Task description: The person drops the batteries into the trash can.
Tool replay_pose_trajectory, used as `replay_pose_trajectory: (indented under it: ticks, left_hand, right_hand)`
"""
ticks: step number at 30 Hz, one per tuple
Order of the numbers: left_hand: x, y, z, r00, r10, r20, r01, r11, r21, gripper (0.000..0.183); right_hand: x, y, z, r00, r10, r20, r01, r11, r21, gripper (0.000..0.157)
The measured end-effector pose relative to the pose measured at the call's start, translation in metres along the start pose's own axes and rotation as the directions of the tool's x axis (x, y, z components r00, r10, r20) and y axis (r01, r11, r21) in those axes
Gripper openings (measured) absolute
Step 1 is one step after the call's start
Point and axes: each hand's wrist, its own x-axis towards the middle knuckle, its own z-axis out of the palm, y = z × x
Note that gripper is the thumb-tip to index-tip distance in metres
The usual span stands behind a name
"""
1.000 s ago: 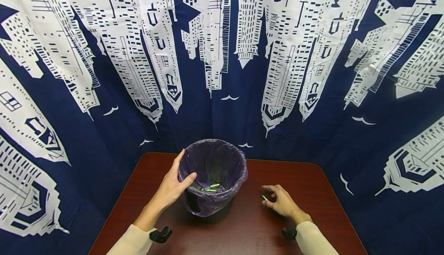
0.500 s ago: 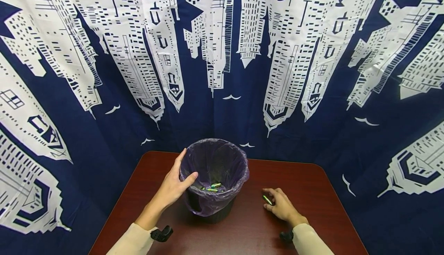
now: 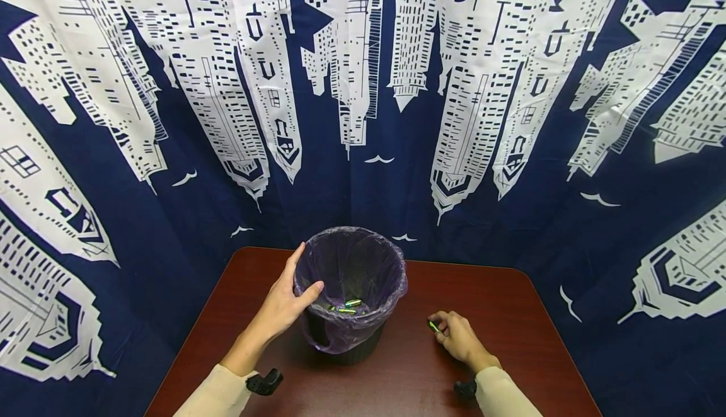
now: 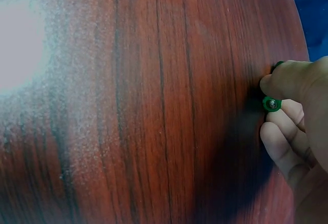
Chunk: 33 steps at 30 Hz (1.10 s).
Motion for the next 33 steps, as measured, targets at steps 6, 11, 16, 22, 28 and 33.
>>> replay_pose_trajectory:
  ticks: [6,11,16,22,28,33]
  left_hand:
    - [-0.0004,0.0001,0.0001,1.0,-0.008,0.005,0.008,1.0,-0.001,0.101]
    - [-0.0007,-0.0006,0.0005,1.0,-0.014,0.006,0.014,1.0,-0.001,0.101]
    - [-0.0005,-0.0003,0.0002,1.0,-0.009,0.003,0.009,1.0,-0.005,0.101]
    - [-0.0002,0.0005,0.0002,1.0,0.002,0.002,-0.002,1.0,0.002,0.101]
    - [-0.0001,0.0002,0.0005,1.0,-0.001,0.001,0.001,1.0,0.005,0.101]
    - [0.0004,0.0005,0.0004,1.0,-0.006,0.0,0.006,1.0,0.007,0.101]
  right_hand:
    - [0.0008,0.0025,0.0027,1.0,0.002,-0.014,-0.002,1.0,-0.017,0.037]
    - [0.0007,0.0043,0.0037,1.0,0.017,-0.016,-0.017,1.0,-0.016,0.037]
    - [0.0003,0.0044,0.003,1.0,0.019,-0.013,-0.019,1.0,-0.003,0.037]
    - [0.0006,0.0041,0.0038,1.0,0.01,-0.026,-0.01,1.0,0.001,0.037]
    - [0.0012,0.0029,0.0028,0.999,0.007,-0.037,-0.006,1.0,0.029,0.037]
    - [0.0027,0.0019,0.0012,0.999,0.017,-0.043,-0.015,0.999,0.04,0.036]
